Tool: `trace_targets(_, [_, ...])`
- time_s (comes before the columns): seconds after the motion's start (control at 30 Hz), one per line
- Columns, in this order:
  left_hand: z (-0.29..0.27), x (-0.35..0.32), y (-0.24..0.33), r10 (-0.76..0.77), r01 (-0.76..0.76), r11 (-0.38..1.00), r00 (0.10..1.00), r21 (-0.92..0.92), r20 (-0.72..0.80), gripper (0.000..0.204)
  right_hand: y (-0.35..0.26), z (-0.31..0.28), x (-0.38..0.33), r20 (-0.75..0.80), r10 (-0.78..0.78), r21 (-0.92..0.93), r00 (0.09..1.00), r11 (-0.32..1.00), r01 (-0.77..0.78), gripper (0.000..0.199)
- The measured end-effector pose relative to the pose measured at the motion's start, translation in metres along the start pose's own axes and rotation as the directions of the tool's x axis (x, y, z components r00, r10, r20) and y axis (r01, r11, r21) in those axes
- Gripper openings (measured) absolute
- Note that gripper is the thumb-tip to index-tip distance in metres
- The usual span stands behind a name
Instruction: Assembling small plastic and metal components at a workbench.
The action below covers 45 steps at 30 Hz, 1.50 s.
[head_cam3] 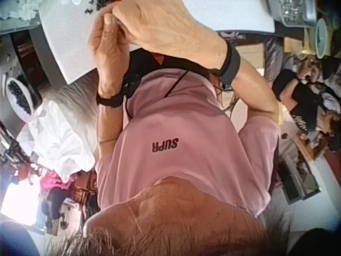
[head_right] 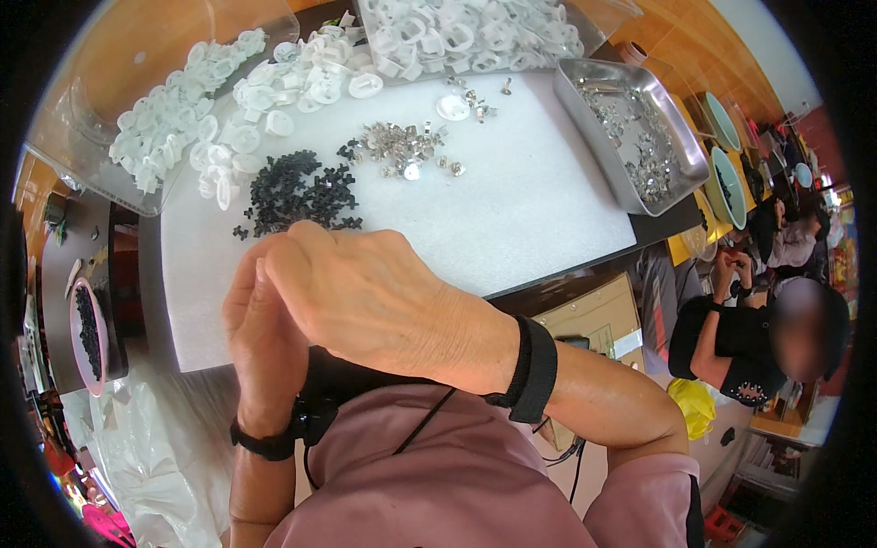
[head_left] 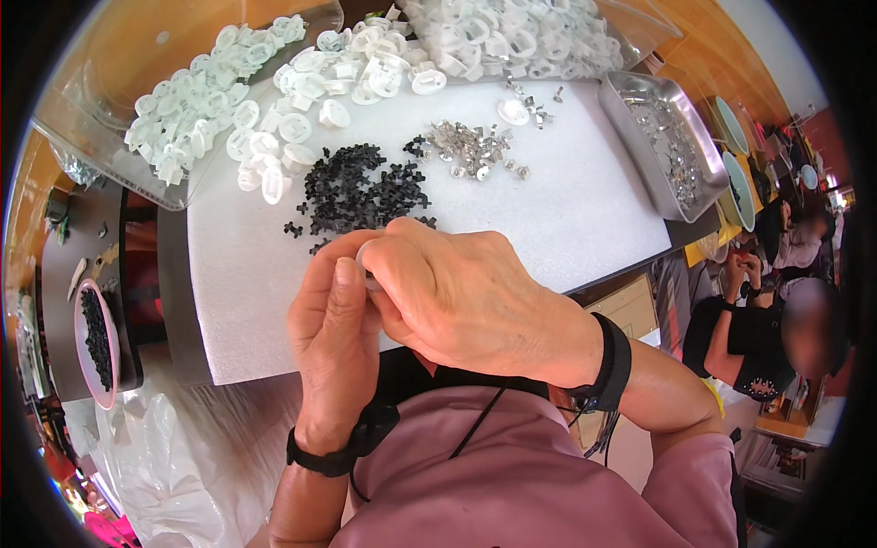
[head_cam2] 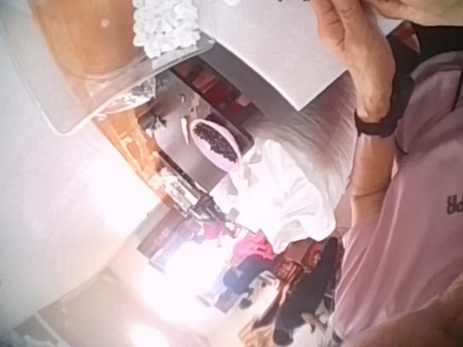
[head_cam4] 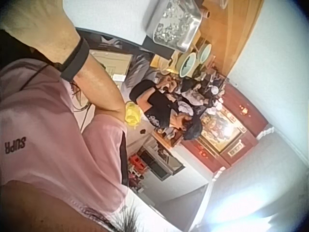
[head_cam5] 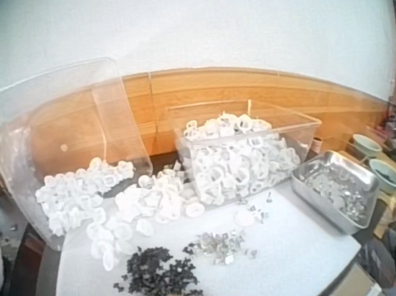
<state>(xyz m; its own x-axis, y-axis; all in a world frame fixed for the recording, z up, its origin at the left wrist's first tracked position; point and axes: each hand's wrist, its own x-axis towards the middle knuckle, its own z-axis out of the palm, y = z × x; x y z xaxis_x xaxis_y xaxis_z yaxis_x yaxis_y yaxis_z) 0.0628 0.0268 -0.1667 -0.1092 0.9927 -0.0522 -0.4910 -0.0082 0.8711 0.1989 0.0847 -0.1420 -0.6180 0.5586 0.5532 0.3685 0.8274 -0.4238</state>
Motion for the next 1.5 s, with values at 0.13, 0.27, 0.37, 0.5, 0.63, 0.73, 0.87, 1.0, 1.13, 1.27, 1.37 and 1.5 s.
trace_targets(0.13, [0.002, 0.0, 0.003, -0.005, 0.005, 0.999, 1.0, -0.043, -0.009, 0.038, -0.005, -0.009, 0.003, 0.062, 0.029, -0.001, 0.998, 1.0, -0.029, 0.026])
trace_targets(0.27, [-0.008, 0.006, -0.002, 0.05, -0.043, 0.994, 0.997, -0.105, 0.062, 0.039, -0.003, -0.024, -0.002, 0.082, 0.141, 0.107, 0.987, 0.983, -0.149, 0.025])
trace_targets(0.37, [-0.007, 0.005, 0.001, 0.042, -0.023, 0.986, 0.993, -0.163, 0.113, 0.038, 0.004, -0.032, -0.003, 0.158, 0.34, 0.354, 0.927, 0.857, -0.375, 0.013])
trace_targets(0.5, [-0.008, 0.004, 0.002, -0.009, 0.022, 0.984, 0.997, -0.176, 0.074, 0.037, 0.008, -0.034, -0.003, 0.413, 0.419, 0.501, 0.809, 0.637, -0.586, 0.01])
trace_targets(0.63, [-0.006, 0.004, 0.002, -0.008, 0.02, 0.987, 0.997, -0.157, 0.077, 0.038, 0.007, -0.033, 0.006, 0.519, 0.424, 0.557, 0.742, 0.491, -0.67, 0.013])
trace_targets(0.73, [-0.008, 0.004, 0.002, 0.01, 0.018, 0.983, 0.988, -0.182, 0.152, 0.036, 0.01, -0.027, 0.008, 0.498, 0.437, 0.598, 0.749, 0.454, -0.661, 0.021])
trace_targets(0.87, [-0.004, 0.002, 0.006, -0.046, 0.054, 0.996, 0.993, -0.075, 0.107, 0.038, 0.006, -0.03, 0.015, 0.516, 0.448, 0.55, 0.73, 0.48, -0.683, 0.023])
trace_targets(1.0, [0.0, 0.001, 0.008, -0.086, 0.089, 0.995, 0.993, -0.038, 0.075, 0.038, 0.007, -0.033, 0.018, 0.587, 0.458, 0.475, 0.668, 0.473, -0.742, 0.024])
trace_targets(1.13, [-0.005, 0.002, 0.003, -0.054, 0.061, 0.997, 0.992, -0.053, 0.116, 0.037, 0.011, -0.029, 0.017, 0.561, 0.439, 0.483, 0.702, 0.516, -0.708, 0.025])
trace_targets(1.27, [-0.007, 0.004, 0.003, -0.062, 0.078, 0.991, 0.988, -0.109, 0.14, 0.036, 0.008, -0.032, 0.021, 0.561, 0.466, 0.464, 0.684, 0.507, -0.726, 0.026])
trace_targets(1.37, [-0.005, 0.005, 0.006, -0.053, 0.069, 0.988, 0.991, -0.137, 0.119, 0.036, 0.009, -0.038, 0.024, 0.595, 0.467, 0.476, 0.654, 0.451, -0.755, 0.028])
trace_targets(1.5, [-0.002, 0.006, 0.008, -0.047, 0.06, 0.983, 0.996, -0.171, 0.081, 0.035, 0.002, -0.042, 0.02, 0.465, 0.406, 0.302, 0.787, 0.763, -0.572, 0.032])
